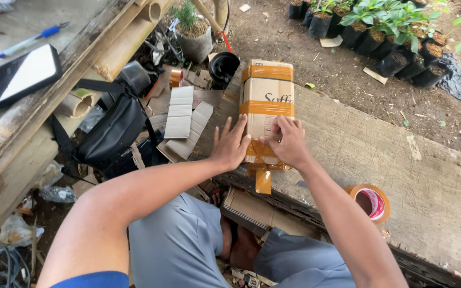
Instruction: The person tapes a cardboard box with brown packing tape on a wooden workbench. They apply multiple strips of tape across the box, rotate it to seal different sides, and press the tape down to secure it.
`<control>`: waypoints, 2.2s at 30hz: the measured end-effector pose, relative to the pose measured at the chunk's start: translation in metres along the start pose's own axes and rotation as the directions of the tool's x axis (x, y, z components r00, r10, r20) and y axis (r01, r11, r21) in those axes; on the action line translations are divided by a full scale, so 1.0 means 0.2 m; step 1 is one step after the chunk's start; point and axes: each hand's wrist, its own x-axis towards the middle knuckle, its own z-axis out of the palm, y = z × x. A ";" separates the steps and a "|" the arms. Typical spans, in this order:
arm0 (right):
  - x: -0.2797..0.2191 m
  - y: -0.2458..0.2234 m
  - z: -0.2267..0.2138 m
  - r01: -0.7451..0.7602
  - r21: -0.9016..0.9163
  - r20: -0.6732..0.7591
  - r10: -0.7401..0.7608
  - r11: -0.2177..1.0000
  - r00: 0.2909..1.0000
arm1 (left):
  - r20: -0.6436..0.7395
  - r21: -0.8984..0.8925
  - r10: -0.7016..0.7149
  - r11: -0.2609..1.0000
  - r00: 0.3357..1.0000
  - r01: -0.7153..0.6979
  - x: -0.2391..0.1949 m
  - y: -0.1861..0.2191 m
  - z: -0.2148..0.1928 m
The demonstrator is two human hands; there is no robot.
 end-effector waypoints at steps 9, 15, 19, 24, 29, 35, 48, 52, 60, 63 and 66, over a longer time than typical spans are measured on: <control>-0.20 0.21 0.02 -0.480 0.542 0.144 0.487 0.690 0.862 | 0.055 -0.394 -0.010 0.919 0.998 0.031 0.01 -0.01 0.10; -0.12 0.23 0.28 -0.525 0.806 0.275 0.613 0.274 0.741 | -0.027 -0.345 -0.090 0.936 0.996 0.075 0.04 -0.06 0.23; -0.12 0.13 0.24 -0.375 0.835 0.084 0.579 0.404 0.811 | 0.093 -0.389 -0.207 0.893 0.974 0.227 0.12 -0.01 0.17; -0.16 -0.07 0.06 -0.517 0.853 0.394 0.553 0.078 0.734 | 0.112 -0.733 -0.159 0.653 0.981 0.190 0.12 0.07 -0.04; -0.13 -0.28 -0.09 -0.315 0.942 0.217 0.501 0.118 0.838 | -0.228 -0.621 -0.011 0.772 0.974 -0.136 0.08 0.23 -0.30; -0.15 -0.18 -0.34 -0.059 0.990 0.096 0.307 -0.128 0.947 | -0.097 -0.834 0.108 0.533 0.989 -0.140 0.00 0.37 -0.61; -0.27 -0.31 -0.02 0.229 0.973 -0.231 0.048 0.040 0.972 | 0.477 -0.866 0.476 0.111 0.739 0.488 -0.14 0.25 -0.29; -0.29 -0.20 -0.07 0.246 0.944 -0.248 0.018 -0.219 0.968 | 0.339 -0.756 0.433 0.654 0.835 -0.033 -0.01 0.24 -0.49; -0.29 -0.20 -0.23 0.095 0.909 -0.243 0.332 0.406 0.911 | 0.257 -0.509 0.082 0.858 0.963 0.063 -0.18 0.32 -0.66; -0.31 -0.30 -0.32 0.066 0.874 -0.258 0.344 0.482 0.903 | 0.164 -0.825 0.230 0.565 0.959 0.005 -0.20 0.37 -0.59; -0.33 -0.33 -0.39 0.122 0.901 -0.256 0.282 0.416 0.925 | 0.167 -0.884 0.210 0.464 0.963 0.052 -0.21 0.38 -0.55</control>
